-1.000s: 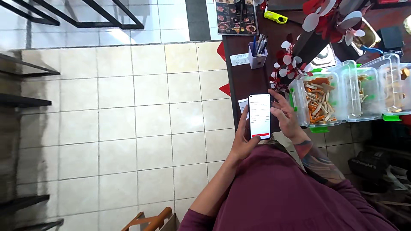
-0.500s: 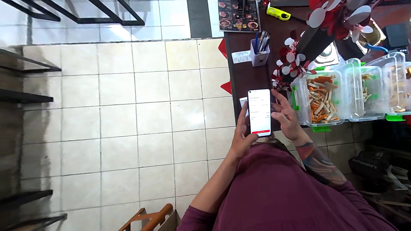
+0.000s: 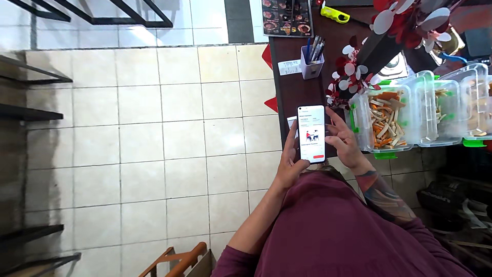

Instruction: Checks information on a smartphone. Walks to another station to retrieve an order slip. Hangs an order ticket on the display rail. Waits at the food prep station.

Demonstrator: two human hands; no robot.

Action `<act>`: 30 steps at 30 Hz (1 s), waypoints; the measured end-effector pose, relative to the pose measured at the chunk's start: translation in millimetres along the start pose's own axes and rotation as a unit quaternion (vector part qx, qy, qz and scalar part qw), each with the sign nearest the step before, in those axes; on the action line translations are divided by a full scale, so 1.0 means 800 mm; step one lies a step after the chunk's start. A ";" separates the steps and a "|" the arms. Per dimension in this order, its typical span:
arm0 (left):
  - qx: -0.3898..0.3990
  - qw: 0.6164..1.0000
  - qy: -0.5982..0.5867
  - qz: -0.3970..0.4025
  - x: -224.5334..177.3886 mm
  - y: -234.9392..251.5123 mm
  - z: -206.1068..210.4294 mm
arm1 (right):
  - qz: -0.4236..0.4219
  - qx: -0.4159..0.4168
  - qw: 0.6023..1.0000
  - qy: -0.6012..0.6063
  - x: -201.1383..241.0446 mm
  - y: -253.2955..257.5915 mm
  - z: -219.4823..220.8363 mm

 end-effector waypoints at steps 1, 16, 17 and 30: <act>0.001 1.000 0.002 0.001 0.000 0.001 0.000 | -0.002 0.003 1.000 0.001 -0.001 0.000 -0.001; 0.009 1.000 0.000 -0.002 -0.001 0.006 0.002 | 0.005 0.058 0.998 0.038 -0.007 0.002 -0.008; 0.010 1.000 0.000 -0.002 -0.002 0.006 0.003 | 0.006 0.057 0.998 0.037 -0.007 0.002 -0.008; 0.004 1.000 0.001 0.000 -0.005 0.007 0.007 | 0.001 0.059 0.998 0.016 -0.009 0.003 -0.012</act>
Point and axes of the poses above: each hand's wrist, its own y-axis towards the middle knuckle, its own z-axis out of the palm, x = y × z, the point moved 6 cm from there along y, towards the middle knuckle, and after that the axes turned 9 degrees about -z, right-handed, at the moved point
